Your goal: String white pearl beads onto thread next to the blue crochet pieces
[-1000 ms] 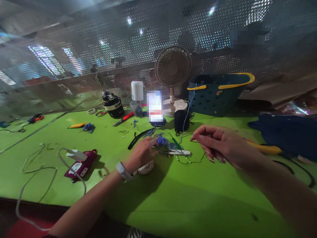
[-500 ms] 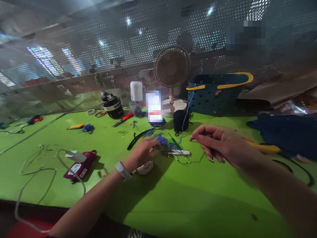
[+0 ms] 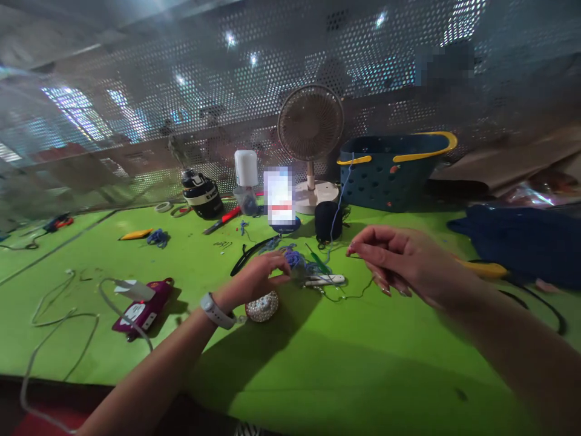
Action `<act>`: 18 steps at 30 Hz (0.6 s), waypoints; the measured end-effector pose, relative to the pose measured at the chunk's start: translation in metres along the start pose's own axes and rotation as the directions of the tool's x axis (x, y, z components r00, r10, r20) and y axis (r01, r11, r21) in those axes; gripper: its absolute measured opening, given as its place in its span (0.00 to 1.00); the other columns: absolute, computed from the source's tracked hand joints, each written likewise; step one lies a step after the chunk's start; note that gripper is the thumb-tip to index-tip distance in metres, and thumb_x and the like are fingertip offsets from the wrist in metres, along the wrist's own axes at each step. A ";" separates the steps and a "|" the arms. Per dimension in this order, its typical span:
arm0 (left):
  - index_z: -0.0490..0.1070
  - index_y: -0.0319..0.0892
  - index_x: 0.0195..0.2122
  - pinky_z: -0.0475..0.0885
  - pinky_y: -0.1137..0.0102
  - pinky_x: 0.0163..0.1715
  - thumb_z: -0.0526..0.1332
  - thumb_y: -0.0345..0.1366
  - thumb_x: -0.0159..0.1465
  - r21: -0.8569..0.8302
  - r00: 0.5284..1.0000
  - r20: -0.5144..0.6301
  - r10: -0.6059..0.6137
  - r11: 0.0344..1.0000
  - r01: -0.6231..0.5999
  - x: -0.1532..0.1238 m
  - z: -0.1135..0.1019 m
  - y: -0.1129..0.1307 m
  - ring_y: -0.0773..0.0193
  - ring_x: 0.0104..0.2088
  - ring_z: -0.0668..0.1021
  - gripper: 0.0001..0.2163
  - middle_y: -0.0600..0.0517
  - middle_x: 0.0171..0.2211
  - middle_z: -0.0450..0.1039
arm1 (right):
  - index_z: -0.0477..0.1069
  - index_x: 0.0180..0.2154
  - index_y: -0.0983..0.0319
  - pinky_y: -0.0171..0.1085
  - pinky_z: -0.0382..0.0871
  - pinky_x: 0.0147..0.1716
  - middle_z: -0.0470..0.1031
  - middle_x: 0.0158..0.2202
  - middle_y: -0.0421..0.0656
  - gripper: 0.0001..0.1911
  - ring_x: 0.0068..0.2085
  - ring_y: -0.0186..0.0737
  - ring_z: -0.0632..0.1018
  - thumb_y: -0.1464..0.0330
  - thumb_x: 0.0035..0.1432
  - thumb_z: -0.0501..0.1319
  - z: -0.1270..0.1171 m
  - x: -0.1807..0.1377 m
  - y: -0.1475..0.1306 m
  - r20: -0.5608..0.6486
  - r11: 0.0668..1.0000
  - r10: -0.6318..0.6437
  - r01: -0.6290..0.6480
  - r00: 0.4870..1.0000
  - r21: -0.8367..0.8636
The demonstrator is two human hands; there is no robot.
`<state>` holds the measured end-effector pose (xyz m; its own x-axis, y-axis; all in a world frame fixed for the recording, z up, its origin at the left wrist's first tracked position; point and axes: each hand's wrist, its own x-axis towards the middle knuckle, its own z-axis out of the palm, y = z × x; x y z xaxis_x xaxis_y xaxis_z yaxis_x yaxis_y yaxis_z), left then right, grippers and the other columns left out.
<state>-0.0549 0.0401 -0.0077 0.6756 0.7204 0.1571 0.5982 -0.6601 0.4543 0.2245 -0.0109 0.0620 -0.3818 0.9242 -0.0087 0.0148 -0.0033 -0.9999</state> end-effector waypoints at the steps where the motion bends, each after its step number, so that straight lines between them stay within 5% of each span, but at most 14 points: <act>1: 0.72 0.40 0.34 0.70 0.67 0.38 0.61 0.33 0.63 -0.042 1.000 -0.001 -0.027 0.999 0.027 -0.001 -0.003 0.002 0.64 0.36 0.74 0.03 0.50 0.36 0.74 | 0.71 0.33 0.63 0.22 0.53 0.10 0.66 0.15 0.33 0.15 0.14 0.23 0.65 0.57 0.53 0.67 0.000 -0.001 0.000 0.001 1.000 0.001 -0.001 1.000 0.002; 5: 0.70 0.39 0.36 0.72 0.70 0.32 0.60 0.37 0.64 -0.351 0.985 0.102 -0.140 0.921 0.168 -0.005 -0.010 0.013 0.67 0.31 0.75 0.06 0.51 0.32 0.75 | 0.71 0.33 0.63 0.23 0.53 0.10 0.66 0.15 0.33 0.15 0.14 0.24 0.65 0.58 0.54 0.67 -0.003 -0.002 -0.001 -0.005 0.999 -0.022 0.023 1.000 0.030; 10: 0.67 0.38 0.35 0.75 0.69 0.31 0.62 0.37 0.62 -0.711 0.975 0.136 -0.176 0.668 0.220 -0.004 -0.015 0.027 0.66 0.31 0.79 0.07 0.50 0.32 0.77 | 0.70 0.42 0.61 0.26 0.61 0.15 0.69 0.19 0.35 0.10 0.17 0.27 0.69 0.63 0.60 0.62 -0.001 -0.004 -0.005 0.015 0.988 -0.109 0.107 0.994 0.113; 18: 0.67 0.38 0.33 0.75 0.71 0.28 0.64 0.33 0.58 -0.746 0.950 0.174 -0.260 0.595 0.300 -0.007 -0.018 0.034 0.70 0.26 0.78 0.07 0.52 0.28 0.77 | 0.62 0.58 0.54 0.34 0.73 0.27 0.73 0.26 0.37 0.22 0.27 0.34 0.75 0.69 0.63 0.59 0.026 -0.006 -0.036 0.059 0.971 -0.238 0.236 0.969 0.049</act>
<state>-0.0471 0.0168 0.0228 0.5609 0.8189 -0.1215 0.2368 -0.0181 0.9714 0.2025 -0.0263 0.0973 -0.4284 0.8741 0.2291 -0.1204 0.1960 -0.9732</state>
